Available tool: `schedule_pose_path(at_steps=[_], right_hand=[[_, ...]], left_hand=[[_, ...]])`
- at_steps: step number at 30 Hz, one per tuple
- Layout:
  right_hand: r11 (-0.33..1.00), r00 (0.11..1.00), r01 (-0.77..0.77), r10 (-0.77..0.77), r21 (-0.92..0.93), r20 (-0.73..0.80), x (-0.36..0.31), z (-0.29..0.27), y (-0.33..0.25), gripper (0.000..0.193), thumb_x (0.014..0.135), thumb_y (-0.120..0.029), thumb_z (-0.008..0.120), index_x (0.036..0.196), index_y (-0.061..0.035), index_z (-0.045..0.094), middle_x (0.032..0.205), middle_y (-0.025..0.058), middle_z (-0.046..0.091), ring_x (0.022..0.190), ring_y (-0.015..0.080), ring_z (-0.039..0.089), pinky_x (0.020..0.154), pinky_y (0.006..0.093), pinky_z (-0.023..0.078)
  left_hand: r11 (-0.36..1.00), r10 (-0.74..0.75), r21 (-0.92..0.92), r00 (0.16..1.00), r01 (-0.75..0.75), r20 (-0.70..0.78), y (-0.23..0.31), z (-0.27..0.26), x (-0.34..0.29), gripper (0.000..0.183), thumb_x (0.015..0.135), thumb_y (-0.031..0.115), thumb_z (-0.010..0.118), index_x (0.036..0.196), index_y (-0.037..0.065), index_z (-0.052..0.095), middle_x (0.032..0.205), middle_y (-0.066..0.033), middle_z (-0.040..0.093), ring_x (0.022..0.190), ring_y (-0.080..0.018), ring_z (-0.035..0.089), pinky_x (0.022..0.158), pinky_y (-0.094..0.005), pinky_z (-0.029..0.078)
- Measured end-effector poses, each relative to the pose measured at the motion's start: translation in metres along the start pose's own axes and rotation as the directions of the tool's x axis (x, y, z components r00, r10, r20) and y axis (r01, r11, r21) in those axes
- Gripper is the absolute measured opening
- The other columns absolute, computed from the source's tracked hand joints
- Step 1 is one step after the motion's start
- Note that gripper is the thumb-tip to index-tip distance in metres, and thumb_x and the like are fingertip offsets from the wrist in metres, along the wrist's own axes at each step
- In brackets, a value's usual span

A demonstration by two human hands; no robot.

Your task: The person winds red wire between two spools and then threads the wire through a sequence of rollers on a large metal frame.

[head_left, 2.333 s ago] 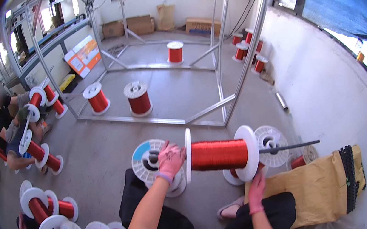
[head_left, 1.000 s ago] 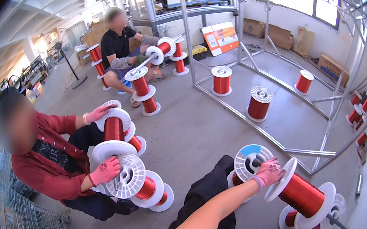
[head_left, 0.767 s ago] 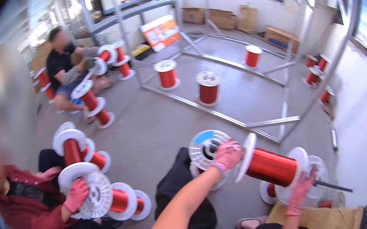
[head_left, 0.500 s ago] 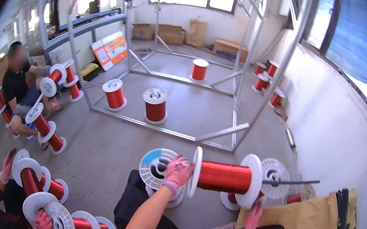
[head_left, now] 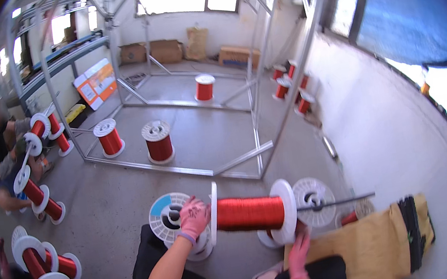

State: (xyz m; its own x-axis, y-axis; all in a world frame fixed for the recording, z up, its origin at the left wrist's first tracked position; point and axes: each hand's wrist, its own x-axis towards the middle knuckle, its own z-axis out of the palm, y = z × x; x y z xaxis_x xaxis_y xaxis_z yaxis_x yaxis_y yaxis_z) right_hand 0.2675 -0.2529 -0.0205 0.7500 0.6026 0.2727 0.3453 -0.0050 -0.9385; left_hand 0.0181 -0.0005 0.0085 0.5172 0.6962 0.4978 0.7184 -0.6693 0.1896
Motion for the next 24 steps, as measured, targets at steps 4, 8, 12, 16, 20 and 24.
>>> schedule_pose_path(at_steps=[4,8,12,16,20,24], right_hand=[[0.941,0.941,0.335,-0.336,-0.043,-0.038,0.061,0.012,-0.051,0.048,0.1,-0.016,0.048,0.141,0.0058,0.036,0.139,0.0206,0.048,0.13,0.0307,0.046,0.108,0.0377,0.035],[0.975,0.993,0.107,-0.095,-0.197,0.071,0.006,0.029,-0.029,0.051,0.097,-0.015,0.049,0.141,0.0048,0.035,0.137,0.0279,0.047,0.129,0.0411,0.044,0.106,0.0432,0.037],[0.85,0.971,-0.118,0.207,-0.513,0.121,-0.043,0.014,0.013,0.05,0.097,-0.017,0.05,0.14,0.0042,0.037,0.136,0.0271,0.048,0.128,0.0383,0.046,0.106,0.0426,0.037],[0.973,0.985,0.175,-0.174,-0.152,0.019,0.015,0.012,-0.032,0.047,0.099,-0.017,0.049,0.141,0.0039,0.039,0.138,0.0242,0.048,0.128,0.0347,0.047,0.108,0.0402,0.035],[0.887,0.922,0.384,-0.383,-0.257,0.056,0.055,0.037,-0.073,0.048,0.101,-0.015,0.046,0.142,0.0066,0.036,0.14,0.0253,0.046,0.131,0.0368,0.044,0.11,0.0393,0.032],[0.985,0.995,0.096,-0.095,-0.144,0.017,-0.013,0.03,-0.012,0.053,0.097,-0.007,0.043,0.146,0.0056,0.028,0.145,0.0271,0.039,0.135,0.0398,0.038,0.112,0.0405,0.029]], left_hand=[[0.994,0.055,-0.093,0.995,-0.062,-0.082,-0.003,0.004,-0.003,0.03,0.089,0.022,0.052,0.069,0.006,0.067,0.078,-0.0098,0.067,0.086,-0.025,0.064,0.105,-0.0375,0.041],[0.997,0.03,-0.068,0.995,-0.037,-0.091,-0.002,0.002,-0.003,0.029,0.089,0.024,0.054,0.071,0.006,0.069,0.08,-0.0083,0.069,0.091,-0.0238,0.065,0.105,-0.0365,0.041],[0.999,0.047,-0.011,0.999,-0.047,-0.027,-0.001,0.0,-0.001,0.03,0.09,0.025,0.053,0.072,0.006,0.069,0.079,-0.0095,0.068,0.092,-0.0247,0.064,0.105,-0.0368,0.041],[0.993,0.056,-0.095,0.988,-0.07,-0.145,-0.003,0.003,-0.004,0.032,0.09,0.025,0.053,0.069,0.006,0.066,0.077,-0.0108,0.067,0.085,-0.0256,0.064,0.103,-0.0374,0.042],[0.999,0.031,0.017,0.999,-0.031,0.014,-0.008,0.013,-0.003,0.03,0.09,0.025,0.052,0.072,0.008,0.069,0.082,-0.0084,0.069,0.092,-0.024,0.065,0.105,-0.0377,0.041],[0.999,0.047,-0.004,0.997,-0.047,-0.062,-0.006,0.016,-0.003,0.034,0.091,0.027,0.052,0.067,0.01,0.068,0.074,-0.0088,0.068,0.083,-0.0235,0.067,0.104,-0.0363,0.043]])
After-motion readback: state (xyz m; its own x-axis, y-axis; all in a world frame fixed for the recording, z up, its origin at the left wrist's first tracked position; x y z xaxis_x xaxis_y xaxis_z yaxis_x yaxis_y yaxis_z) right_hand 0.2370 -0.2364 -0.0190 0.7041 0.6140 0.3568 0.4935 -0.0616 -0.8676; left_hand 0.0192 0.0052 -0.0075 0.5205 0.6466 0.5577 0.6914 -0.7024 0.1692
